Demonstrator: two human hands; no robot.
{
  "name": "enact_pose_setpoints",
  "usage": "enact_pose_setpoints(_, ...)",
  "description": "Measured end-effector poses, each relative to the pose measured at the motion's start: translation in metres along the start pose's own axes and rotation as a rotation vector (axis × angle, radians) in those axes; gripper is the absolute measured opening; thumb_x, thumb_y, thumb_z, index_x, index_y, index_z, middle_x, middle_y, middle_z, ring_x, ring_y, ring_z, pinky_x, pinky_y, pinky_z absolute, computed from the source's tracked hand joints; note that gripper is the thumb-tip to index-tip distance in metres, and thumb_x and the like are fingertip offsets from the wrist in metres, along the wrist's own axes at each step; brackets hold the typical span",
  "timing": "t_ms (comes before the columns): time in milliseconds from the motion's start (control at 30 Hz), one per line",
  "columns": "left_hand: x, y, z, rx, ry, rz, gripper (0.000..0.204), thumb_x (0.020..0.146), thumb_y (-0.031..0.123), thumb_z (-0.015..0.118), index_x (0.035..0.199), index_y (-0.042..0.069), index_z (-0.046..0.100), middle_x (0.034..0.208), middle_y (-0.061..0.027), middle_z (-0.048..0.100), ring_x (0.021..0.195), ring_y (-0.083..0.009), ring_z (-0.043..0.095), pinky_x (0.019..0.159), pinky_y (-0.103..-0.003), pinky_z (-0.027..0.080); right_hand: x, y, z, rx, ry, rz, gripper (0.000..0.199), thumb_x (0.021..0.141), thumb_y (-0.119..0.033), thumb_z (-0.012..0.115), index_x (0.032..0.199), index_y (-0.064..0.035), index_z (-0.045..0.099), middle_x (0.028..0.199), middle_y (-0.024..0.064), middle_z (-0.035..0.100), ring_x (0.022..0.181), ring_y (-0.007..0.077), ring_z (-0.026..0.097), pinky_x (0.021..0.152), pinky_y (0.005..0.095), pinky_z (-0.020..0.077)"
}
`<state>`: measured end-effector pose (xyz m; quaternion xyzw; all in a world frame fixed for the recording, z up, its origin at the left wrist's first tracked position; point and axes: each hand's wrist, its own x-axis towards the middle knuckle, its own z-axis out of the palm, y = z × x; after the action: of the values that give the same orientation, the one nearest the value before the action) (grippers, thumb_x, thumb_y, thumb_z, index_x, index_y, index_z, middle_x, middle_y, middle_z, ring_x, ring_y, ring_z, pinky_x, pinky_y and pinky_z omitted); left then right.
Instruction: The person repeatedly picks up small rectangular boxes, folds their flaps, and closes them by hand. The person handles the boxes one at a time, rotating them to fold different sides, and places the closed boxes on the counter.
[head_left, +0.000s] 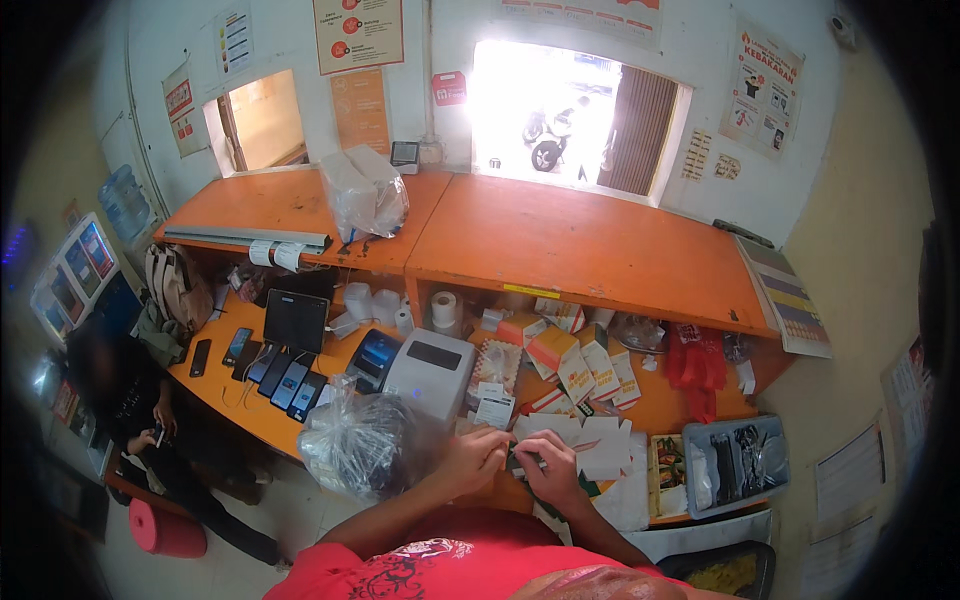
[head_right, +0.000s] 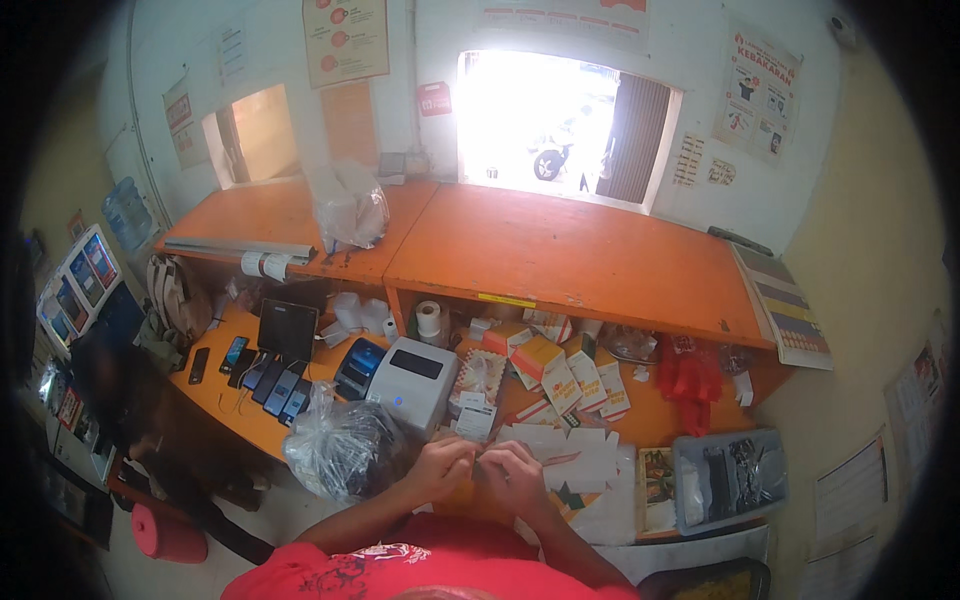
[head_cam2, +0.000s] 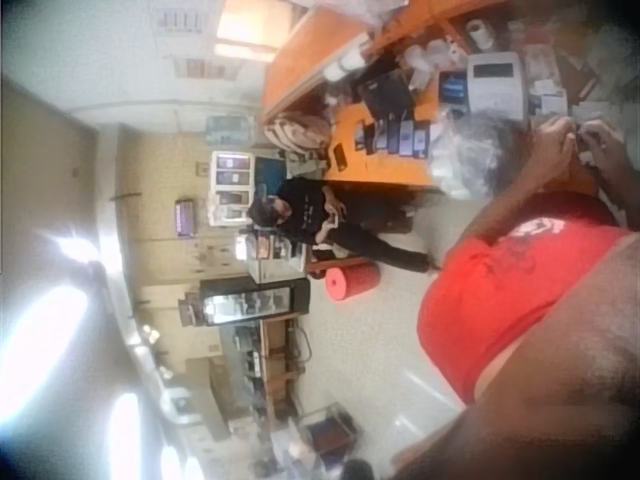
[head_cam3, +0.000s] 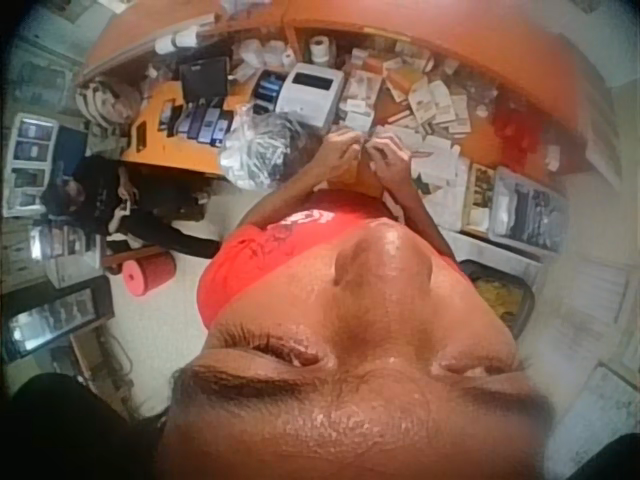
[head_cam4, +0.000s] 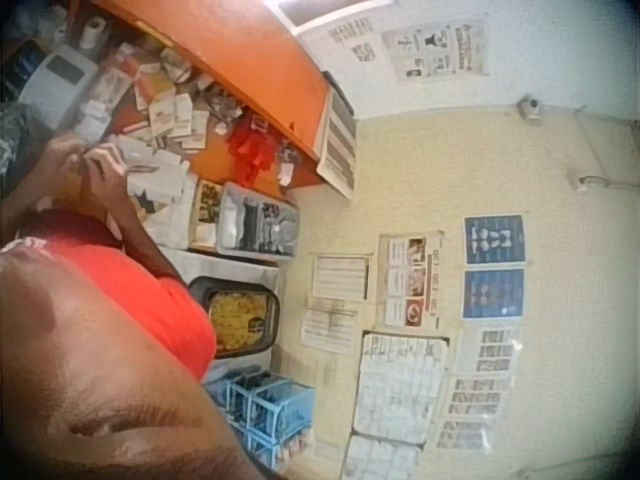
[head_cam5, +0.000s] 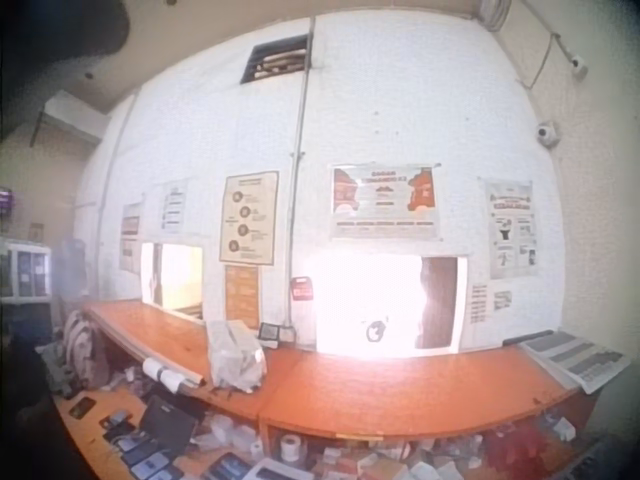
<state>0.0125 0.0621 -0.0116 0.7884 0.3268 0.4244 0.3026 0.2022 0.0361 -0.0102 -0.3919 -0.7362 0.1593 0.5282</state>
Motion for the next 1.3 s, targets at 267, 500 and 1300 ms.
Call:
enact_pose_setpoints(267,0.006,-0.002,-0.002,-0.003,-0.035,0.074,0.026,0.091,0.008,0.055,0.113,-0.002,0.065,0.086,-0.0155,0.065,0.082,-0.0313,0.067,0.076,-0.038,0.053,0.008,-0.012,-0.015,0.026,-0.071,0.143,0.011,0.081,0.001,0.073,0.091,-0.0011,0.068,0.089,0.0130,0.067,0.082,0.0278,0.068,0.071,0.0361,0.0540)
enact_pose_setpoints(500,0.007,0.005,-0.002,-0.067,-0.077,0.079,0.025,0.090,0.007,0.056,0.112,-0.002,0.064,0.087,-0.0150,0.064,0.081,-0.0325,0.065,0.075,-0.039,0.052,0.002,-0.013,-0.017,0.000,-0.067,0.179,0.014,0.081,0.002,0.074,0.094,-0.0001,0.068,0.088,0.0117,0.067,0.081,0.0249,0.068,0.071,0.0343,0.0538)
enact_pose_setpoints(1300,-0.009,0.017,0.002,-0.488,-0.690,-0.597,0.036,0.106,0.029,0.054,0.125,0.000,0.063,0.102,-0.0101,0.070,0.097,-0.0142,0.065,0.084,-0.033,0.052,-0.050,0.001,-0.064,0.973,0.057,0.723,0.030,0.087,0.005,0.055,0.116,-0.0025,0.056,0.110,0.0054,0.062,0.108,0.0165,0.059,0.092,0.0299,0.0456)
